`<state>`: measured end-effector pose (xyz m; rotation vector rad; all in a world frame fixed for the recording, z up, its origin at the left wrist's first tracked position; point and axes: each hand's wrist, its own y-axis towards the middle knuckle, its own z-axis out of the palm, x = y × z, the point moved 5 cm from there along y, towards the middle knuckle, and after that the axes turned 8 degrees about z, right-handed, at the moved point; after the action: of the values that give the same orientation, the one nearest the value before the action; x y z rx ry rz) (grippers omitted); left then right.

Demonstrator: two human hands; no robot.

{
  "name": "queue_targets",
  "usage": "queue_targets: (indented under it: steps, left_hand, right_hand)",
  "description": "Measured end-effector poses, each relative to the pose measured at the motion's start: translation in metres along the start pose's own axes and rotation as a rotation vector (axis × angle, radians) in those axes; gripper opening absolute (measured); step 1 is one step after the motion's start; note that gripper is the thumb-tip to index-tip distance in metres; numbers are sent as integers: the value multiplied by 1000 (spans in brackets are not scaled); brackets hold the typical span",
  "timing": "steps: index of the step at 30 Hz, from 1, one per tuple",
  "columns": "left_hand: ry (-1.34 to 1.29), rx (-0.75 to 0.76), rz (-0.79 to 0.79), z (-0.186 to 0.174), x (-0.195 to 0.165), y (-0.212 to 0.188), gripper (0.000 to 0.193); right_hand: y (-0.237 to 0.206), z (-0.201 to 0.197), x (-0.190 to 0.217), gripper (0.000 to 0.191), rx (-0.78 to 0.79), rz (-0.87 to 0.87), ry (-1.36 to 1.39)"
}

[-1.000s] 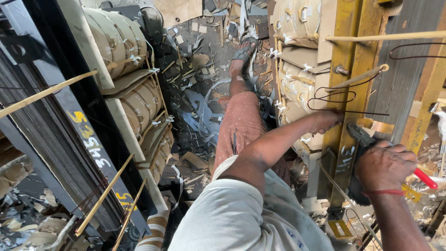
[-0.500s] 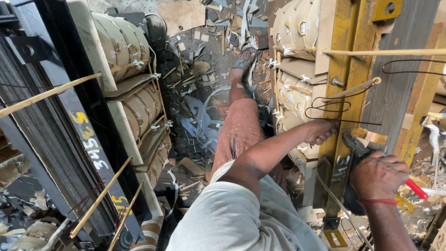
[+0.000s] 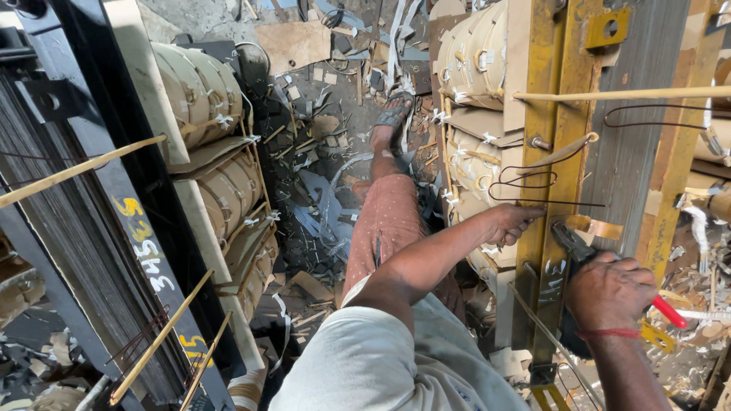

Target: The person walks across a cluttered factory floor to a loom machine, then uses pliers to grip and cut a thin wire and a hammer to tap and seat a metal fitting on the machine frame. They reposition the fitting, hammer it repeatedly, and adjust the part with pliers while working around the machine.

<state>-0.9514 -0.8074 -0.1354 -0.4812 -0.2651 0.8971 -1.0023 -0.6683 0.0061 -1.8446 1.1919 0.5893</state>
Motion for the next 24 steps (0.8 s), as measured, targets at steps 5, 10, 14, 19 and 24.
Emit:
queue_targets:
  steps: [5, 10, 14, 19, 24]
  left_hand:
    - [-117, 58, 22, 5, -5, -1, 29]
    - [-14, 19, -45, 3, -3, -4, 41]
    - [-37, 39, 25, 1, -7, -2, 39]
    - [-30, 50, 11, 1, -5, 1, 39]
    - [32, -38, 24, -4, -3, 5, 44]
  right_hand:
    - [4, 0, 2, 39, 34, 27, -6]
    - [6, 1, 3, 41, 73, 42, 21]
    - [4, 0, 2, 38, 49, 41, -13]
    - [6, 2, 3, 36, 38, 54, 1]
    - [7, 5, 4, 36, 62, 66, 15]
